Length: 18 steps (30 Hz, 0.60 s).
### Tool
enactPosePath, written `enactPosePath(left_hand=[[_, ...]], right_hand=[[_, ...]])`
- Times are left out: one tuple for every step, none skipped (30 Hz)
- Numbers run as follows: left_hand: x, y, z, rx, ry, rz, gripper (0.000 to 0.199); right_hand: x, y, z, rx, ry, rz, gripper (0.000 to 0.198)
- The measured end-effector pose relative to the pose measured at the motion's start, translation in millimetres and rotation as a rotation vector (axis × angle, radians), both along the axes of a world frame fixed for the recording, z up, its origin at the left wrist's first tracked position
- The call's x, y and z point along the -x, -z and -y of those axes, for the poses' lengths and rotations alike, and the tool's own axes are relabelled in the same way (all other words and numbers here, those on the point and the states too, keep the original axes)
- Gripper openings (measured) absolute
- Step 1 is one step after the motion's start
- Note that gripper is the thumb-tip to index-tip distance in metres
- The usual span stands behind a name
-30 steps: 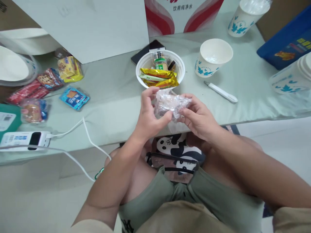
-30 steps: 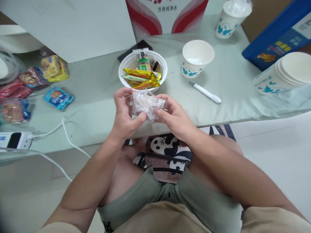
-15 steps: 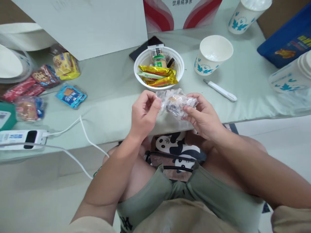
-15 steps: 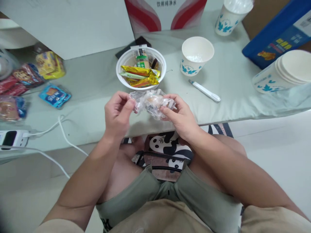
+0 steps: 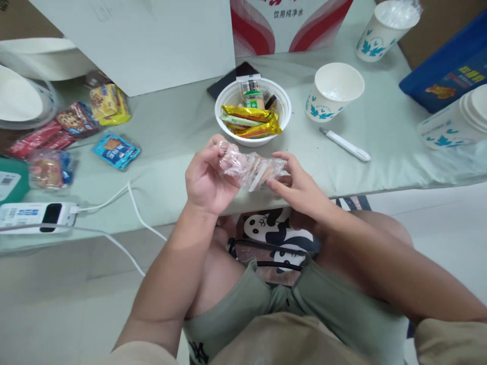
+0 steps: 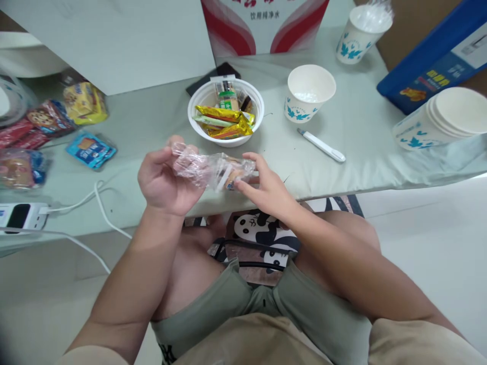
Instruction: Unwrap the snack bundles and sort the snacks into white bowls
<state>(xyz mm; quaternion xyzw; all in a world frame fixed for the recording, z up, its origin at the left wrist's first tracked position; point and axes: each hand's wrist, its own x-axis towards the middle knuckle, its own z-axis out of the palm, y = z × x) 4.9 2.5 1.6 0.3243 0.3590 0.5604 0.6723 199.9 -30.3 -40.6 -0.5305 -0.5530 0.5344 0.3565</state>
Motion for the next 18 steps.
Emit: enactPosePath(left_hand=[[0.7, 1.8, -0.5, 0.007, 0.001, -0.015, 0.043], [1.6, 3.8, -1.6, 0.014, -0.006, -0.024, 0.043], [2.5, 5.9, -3.5, 0.023, -0.019, -0.025, 0.042], [3.3, 8.0, -5.9, 0.032, -0.037, -0.016, 0.042], [4.1, 9.8, -8.6, 0.043, -0.061, 0.005, 0.040], [4.8, 11.2, -11.5, 0.059, -0.089, 0.034, 0.039], [5.4, 12.1, -14.3, 0.078, -0.138, 0.074, 0.038], [5.9, 12.3, -16.6, 0.106, -0.196, 0.120, 0.037], [6.6, 11.9, -18.5, 0.145, -0.259, 0.166, 0.035], [7.5, 11.3, -19.8, 0.191, -0.322, 0.205, 0.031], [8.9, 10.9, -20.6, 0.238, -0.373, 0.232, 0.028], [10.8, 11.1, -21.2, 0.282, -0.410, 0.244, 0.024], [13.4, 12.2, -21.8, 0.316, -0.430, 0.237, 0.021], [16.6, 14.7, -22.7, 0.339, -0.432, 0.214, 0.021], [20.4, 18.5, -23.9, 0.348, -0.428, 0.182, 0.022], [24.6, 23.4, -25.6, 0.351, -0.416, 0.140, 0.024], [29.0, 29.0, -27.5, 0.350, -0.394, 0.085, 0.026], [33.4, 34.7, -29.5, 0.353, -0.368, 0.016, 0.028]], right_hand=[[0.3, 1.3, -0.1, -0.102, -0.024, 0.099, 0.054], [0.3, 2.8, -0.6, -0.205, -0.035, 0.183, 0.046], [0.3, 4.2, -1.3, -0.308, -0.027, 0.252, 0.036], [0.3, 5.2, -2.2, -0.404, -0.005, 0.308, 0.026], [0.3, 5.7, -3.0, -0.487, 0.024, 0.348, 0.016], [0.2, 5.6, -3.6, -0.552, 0.055, 0.371, 0.009], [0.0, 5.1, -3.8, -0.598, 0.080, 0.379, 0.007], [-0.4, 4.1, -3.6, -0.628, 0.095, 0.378, 0.008], [-1.1, 2.9, -3.1, -0.641, 0.101, 0.373, 0.009], [-2.2, 1.7, -2.5, -0.643, 0.100, 0.369, 0.009], [-3.7, 0.7, -1.9, -0.648, 0.096, 0.368, 0.009], [-5.6, 0.1, -1.5, -0.664, 0.091, 0.371, 0.008], [-7.9, -0.1, -1.5, -0.698, 0.089, 0.378, 0.008], [-10.3, 0.3, -1.9, -0.750, 0.087, 0.389, 0.008], [-12.9, 1.1, -2.6, -0.811, 0.083, 0.403, 0.007], [-15.4, 2.2, -3.7, -0.870, 0.076, 0.420, 0.007], [-17.8, 3.5, -5.0, -0.916, 0.065, 0.439, 0.008], [-19.9, 4.9, -6.4, -0.943, 0.052, 0.457, 0.008]])
